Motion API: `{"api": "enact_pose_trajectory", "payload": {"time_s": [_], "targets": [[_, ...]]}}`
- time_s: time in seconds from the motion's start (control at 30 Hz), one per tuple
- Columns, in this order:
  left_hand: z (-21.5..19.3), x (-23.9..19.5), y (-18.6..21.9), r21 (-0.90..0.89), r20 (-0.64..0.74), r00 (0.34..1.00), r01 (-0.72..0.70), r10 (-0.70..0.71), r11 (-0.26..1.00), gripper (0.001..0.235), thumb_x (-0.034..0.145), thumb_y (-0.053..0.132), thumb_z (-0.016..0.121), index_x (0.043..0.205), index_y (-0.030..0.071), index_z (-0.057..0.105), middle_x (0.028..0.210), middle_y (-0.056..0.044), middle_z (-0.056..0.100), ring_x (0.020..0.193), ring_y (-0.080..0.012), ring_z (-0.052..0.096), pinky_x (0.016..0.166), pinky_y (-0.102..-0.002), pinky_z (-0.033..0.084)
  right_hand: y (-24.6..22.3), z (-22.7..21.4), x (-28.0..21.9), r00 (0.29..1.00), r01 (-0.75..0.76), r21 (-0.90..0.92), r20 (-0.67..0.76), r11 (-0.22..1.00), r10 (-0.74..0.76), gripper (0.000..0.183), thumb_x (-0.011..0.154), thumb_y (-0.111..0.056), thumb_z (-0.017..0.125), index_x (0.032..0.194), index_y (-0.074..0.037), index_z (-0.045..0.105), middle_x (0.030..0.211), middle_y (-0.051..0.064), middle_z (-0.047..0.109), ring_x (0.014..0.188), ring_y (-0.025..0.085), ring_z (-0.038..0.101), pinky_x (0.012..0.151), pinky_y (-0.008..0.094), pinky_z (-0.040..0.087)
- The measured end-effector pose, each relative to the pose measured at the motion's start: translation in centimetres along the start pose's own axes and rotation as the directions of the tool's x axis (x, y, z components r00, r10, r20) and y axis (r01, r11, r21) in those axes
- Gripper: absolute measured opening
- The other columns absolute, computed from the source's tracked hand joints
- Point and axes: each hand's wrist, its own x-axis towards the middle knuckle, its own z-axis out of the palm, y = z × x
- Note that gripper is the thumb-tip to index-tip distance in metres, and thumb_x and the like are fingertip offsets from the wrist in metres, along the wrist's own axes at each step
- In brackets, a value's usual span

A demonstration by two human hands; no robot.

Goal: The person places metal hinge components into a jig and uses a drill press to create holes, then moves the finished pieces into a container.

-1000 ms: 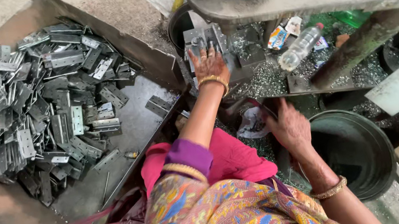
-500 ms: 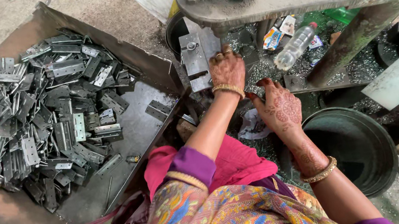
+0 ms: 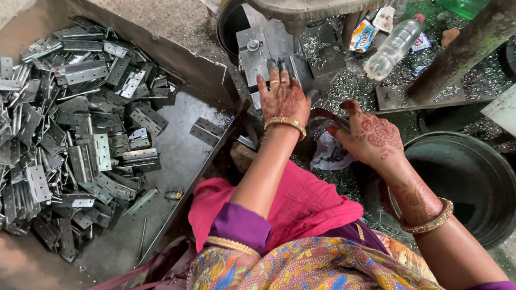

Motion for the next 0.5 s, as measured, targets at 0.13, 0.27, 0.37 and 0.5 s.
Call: {"api": "enact_pose_trajectory", "payload": {"time_s": [0.13,0.27,0.37,0.5], "targets": [[-0.2,1.3,-0.1,0.071,-0.011,0.999,0.034,-0.034,0.997,0.050,0.107,0.038,0.046,0.143,0.006,0.057,0.163,-0.011,0.041,0.157,-0.0297,0.027,0.128,-0.061,0.002,3.9,3.7,1.2,1.000,-0.001,-0.016,-0.014,1.000,0.001,0.068,0.092,-0.055,0.061,0.143,-0.013,0.048,0.111,0.023,0.073,0.105,0.043,0.069,0.088,0.053,0.053],[0.5,1.1,-0.8,-0.001,-0.029,0.999,0.014,-0.014,1.000,0.056,0.098,0.037,0.045,0.144,0.005,0.053,0.160,-0.011,0.039,0.152,-0.0292,0.026,0.123,-0.060,0.000,9.4,11.9,-1.5,0.978,-0.192,0.039,0.087,0.981,0.188,0.057,0.092,-0.057,0.066,0.120,-0.007,0.066,0.108,0.025,0.074,0.104,0.042,0.073,0.088,0.050,0.057],[1.0,0.2,-1.4,0.029,-0.073,0.997,0.010,-0.008,1.000,0.051,0.100,0.030,0.041,0.142,0.005,0.055,0.159,-0.009,0.041,0.152,-0.0308,0.027,0.123,-0.061,0.001,10.6,12.8,-1.3,0.984,-0.178,0.076,0.026,0.981,0.176,0.054,0.087,-0.052,0.066,0.121,-0.010,0.064,0.107,0.024,0.074,0.104,0.044,0.070,0.084,0.054,0.056],[0.6,1.9,-1.2,0.105,-0.059,0.998,-0.017,0.023,0.994,0.044,0.102,0.022,0.038,0.138,0.008,0.059,0.161,-0.008,0.039,0.154,-0.0319,0.024,0.122,-0.062,0.000,8.1,8.4,0.7,0.995,-0.080,-0.002,0.057,0.997,0.080,0.061,0.087,-0.053,0.068,0.125,-0.006,0.059,0.102,0.027,0.072,0.100,0.044,0.070,0.084,0.054,0.055]]}}
